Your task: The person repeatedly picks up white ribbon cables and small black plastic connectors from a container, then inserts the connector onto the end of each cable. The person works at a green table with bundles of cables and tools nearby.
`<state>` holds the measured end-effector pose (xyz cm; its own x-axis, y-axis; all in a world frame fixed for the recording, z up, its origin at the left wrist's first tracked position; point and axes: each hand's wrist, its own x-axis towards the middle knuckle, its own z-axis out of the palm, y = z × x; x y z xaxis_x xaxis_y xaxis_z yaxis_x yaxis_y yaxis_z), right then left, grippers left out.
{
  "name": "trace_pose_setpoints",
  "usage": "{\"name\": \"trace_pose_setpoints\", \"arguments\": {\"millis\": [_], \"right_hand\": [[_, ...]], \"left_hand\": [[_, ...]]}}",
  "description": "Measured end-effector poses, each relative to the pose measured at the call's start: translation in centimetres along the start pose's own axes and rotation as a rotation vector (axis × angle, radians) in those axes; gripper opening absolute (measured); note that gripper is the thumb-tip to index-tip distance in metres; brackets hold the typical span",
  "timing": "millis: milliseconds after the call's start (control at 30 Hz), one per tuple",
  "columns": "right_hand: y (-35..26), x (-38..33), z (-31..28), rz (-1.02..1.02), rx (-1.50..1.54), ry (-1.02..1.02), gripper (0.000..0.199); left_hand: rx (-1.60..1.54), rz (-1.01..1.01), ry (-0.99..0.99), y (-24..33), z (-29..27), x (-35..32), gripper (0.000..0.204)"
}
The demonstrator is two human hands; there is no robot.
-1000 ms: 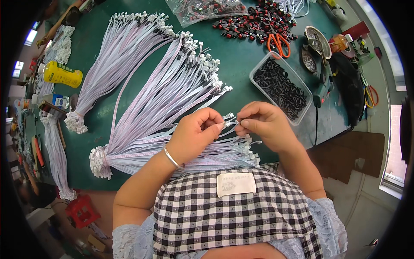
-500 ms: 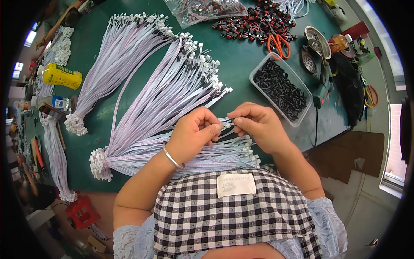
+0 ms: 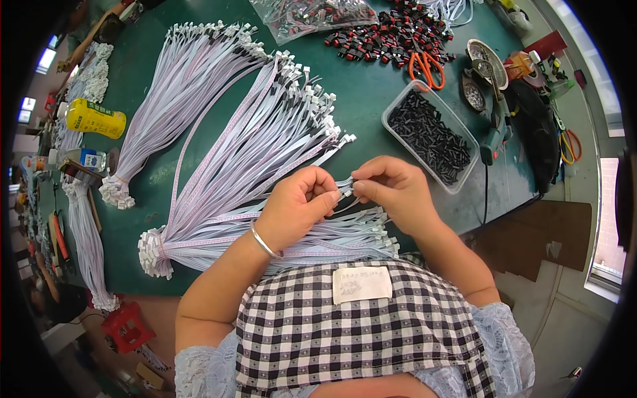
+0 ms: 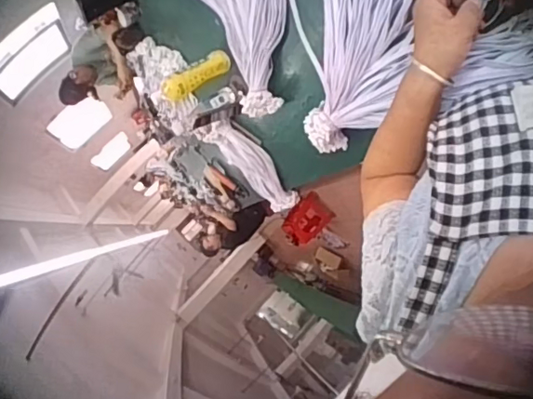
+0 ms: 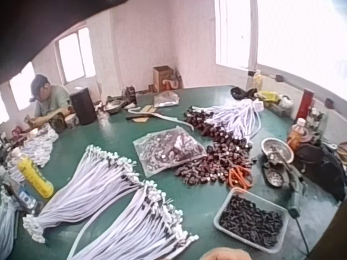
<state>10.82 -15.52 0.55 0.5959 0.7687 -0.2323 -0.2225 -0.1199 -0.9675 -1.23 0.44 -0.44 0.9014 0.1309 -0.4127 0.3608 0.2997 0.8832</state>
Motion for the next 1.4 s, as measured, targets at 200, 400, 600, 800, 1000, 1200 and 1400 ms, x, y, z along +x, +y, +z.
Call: {"name": "trace_pose_setpoints", "arguments": {"millis": [200, 400, 600, 800, 1000, 1200, 1400], "right_hand": [[-0.2, -0.6, 0.1, -0.114, -0.387, -0.012, 0.011], [-0.4, -0.6, 0.2, -0.013, -0.201, 0.037, 0.012], [-0.3, -0.5, 0.3, -0.077, -0.286, 0.016, 0.012], [0.0, -0.4, 0.6, -0.161, -0.324, 0.025, 0.012], [0.1, -0.5, 1.0, -0.162, -0.352, 0.025, 0.013], [0.5, -0.3, 0.9, -0.309, -0.472, 0.009, 0.014], [0.4, -0.2, 0.9, -0.234, -0.42, -0.024, 0.015]], "left_hand": [[0.015, 0.013, 0.005, -0.2, 0.1, -0.1, 0.01], [0.064, 0.025, 0.009, -0.3, 0.1, 0.0, 0.01], [0.039, 0.059, 0.046, -0.4, 0.3, 0.1, 0.008], [0.055, 0.072, 0.047, -0.4, 0.3, 0.0, 0.007], [0.059, 0.043, 0.013, -0.4, 0.1, 0.0, 0.009], [0.12, 0.049, 0.011, -0.5, 0.0, 0.0, 0.012], [0.509, 0.369, 0.027, -0.2, -0.3, -0.8, 0.025]]}}
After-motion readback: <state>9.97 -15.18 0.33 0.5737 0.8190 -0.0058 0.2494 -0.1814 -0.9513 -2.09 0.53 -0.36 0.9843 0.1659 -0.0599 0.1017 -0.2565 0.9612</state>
